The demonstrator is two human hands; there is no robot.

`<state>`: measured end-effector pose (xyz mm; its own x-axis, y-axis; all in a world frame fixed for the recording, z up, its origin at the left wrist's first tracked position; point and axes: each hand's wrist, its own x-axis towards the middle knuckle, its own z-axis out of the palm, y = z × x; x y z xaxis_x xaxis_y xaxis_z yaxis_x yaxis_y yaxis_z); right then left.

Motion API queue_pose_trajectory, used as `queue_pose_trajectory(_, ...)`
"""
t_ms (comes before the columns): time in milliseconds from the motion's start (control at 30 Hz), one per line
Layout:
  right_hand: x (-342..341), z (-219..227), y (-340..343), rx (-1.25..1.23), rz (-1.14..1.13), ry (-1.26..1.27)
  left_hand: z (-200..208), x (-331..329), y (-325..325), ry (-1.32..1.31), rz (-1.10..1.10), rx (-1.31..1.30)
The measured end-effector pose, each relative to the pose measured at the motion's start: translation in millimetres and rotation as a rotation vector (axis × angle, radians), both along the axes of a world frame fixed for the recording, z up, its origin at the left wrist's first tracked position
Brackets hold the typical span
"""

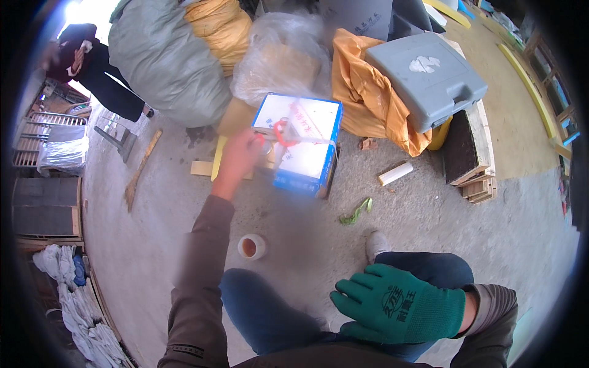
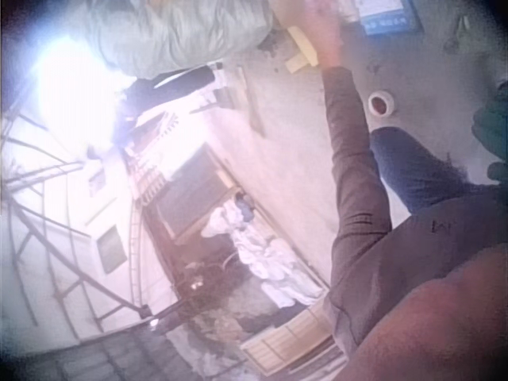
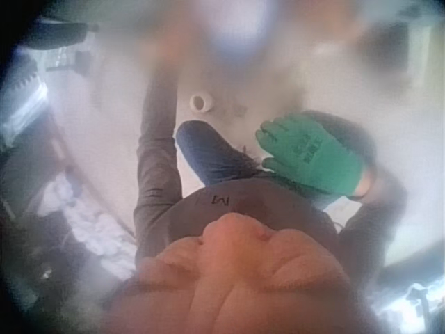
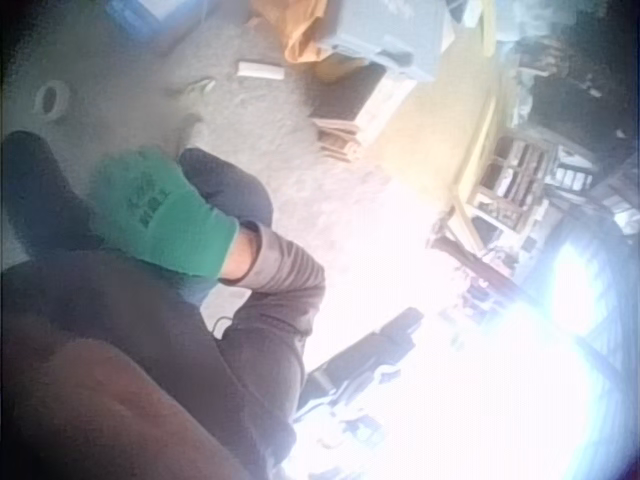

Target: The person opens a box, removes a container, and uses a spray gun to apply adhesive to a foam piece. They then place the foam onto a board and press it down.

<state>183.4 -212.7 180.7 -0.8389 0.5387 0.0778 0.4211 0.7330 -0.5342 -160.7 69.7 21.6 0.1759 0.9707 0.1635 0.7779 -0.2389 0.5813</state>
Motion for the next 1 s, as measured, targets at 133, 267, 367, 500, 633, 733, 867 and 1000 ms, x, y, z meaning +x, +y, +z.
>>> queue_pose_trajectory(133,2,0,2,0.007,0.047,-0.033,7,-5,10,0.147,-0.091,-0.017)
queue_pose_trajectory(267,4,-1,1,-0.018,0.051,-0.036,18,-9,20,0.211,-0.234,-0.021)
queue_pose_trajectory(367,2,0,-1,0.027,0.039,0.010,27,-12,23,0.239,-0.336,-0.014)
queue_pose_trajectory(500,-2,8,3,0.007,0.040,0.015,33,-16,28,0.260,-0.370,-0.021)
queue_pose_trajectory(633,0,30,12,-0.101,0.091,-0.066,22,-17,37,0.309,-0.451,0.105)
queue_pose_trajectory(733,-5,37,16,-0.102,0.117,-0.042,11,-12,40,0.517,-0.401,0.178)
queue_pose_trajectory(867,-7,43,3,-0.046,0.018,-0.092,6,-3,38,0.616,-0.464,0.385)
queue_pose_trajectory(1000,-2,38,0,-0.082,0.103,-0.161,14,-9,29,0.564,-0.475,0.457)
